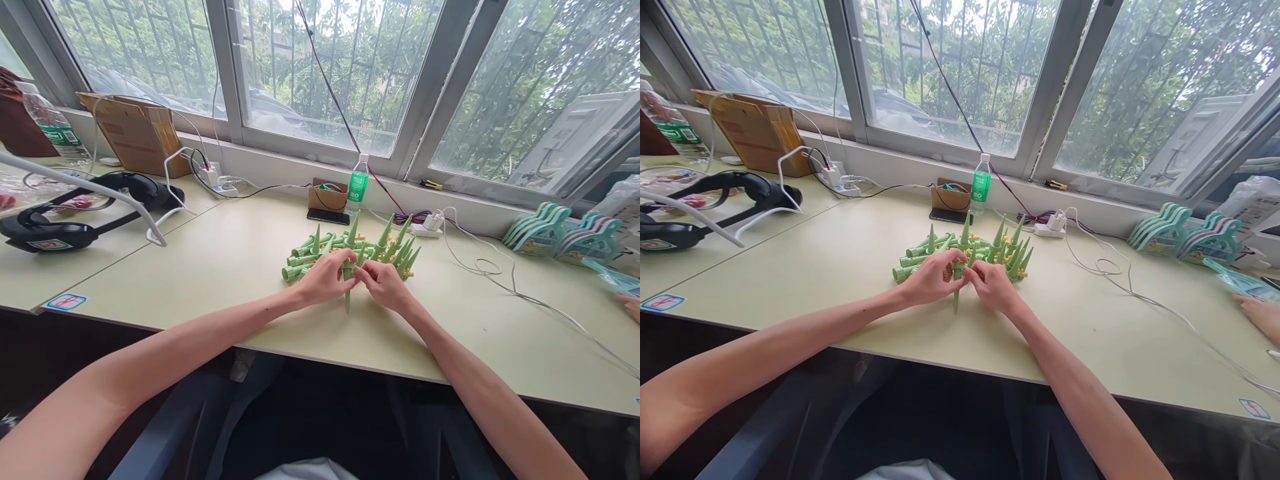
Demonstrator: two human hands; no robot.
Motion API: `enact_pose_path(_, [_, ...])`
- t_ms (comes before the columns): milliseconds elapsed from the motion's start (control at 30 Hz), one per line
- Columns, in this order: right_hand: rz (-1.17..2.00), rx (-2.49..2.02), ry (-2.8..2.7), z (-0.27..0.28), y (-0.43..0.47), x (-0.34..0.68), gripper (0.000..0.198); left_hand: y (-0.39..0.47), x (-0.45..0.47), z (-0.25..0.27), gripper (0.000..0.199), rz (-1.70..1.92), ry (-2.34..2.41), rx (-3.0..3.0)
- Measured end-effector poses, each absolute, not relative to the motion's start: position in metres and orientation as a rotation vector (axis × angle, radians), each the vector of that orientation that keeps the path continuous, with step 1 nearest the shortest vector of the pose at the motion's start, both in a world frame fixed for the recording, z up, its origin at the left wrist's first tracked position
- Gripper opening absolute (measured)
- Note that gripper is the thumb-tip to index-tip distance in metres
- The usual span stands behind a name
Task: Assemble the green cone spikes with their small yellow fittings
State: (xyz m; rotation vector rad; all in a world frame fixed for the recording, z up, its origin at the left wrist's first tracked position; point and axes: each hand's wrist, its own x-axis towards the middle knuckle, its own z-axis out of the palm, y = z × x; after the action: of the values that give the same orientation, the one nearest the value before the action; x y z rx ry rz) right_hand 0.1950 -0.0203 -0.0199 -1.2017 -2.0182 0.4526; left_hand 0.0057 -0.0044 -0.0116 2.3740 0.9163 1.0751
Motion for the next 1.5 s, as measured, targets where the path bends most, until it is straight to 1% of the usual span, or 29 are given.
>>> enact_pose_path(133, [0.468,-1.204,-2.014,-0.0207,-0.02,0.1956,0.043,-0.0043,0.0058,-0.0119,0.023,1.066,0.912,2.378])
enact_pose_path(1200, [0.445,-1.235,-2.042,-0.0184,-0.02,0.1957,0.056,-0.0046,0.0058,-0.0124,0.024,1.065,0.875,2.392])
enact_pose_path(1500, [0.449,-1.234,-2.055,-0.0186,-0.0195,0.1961,0.055,-0.0053,0.0057,-0.0117,0.024,1.054,0.883,2.394])
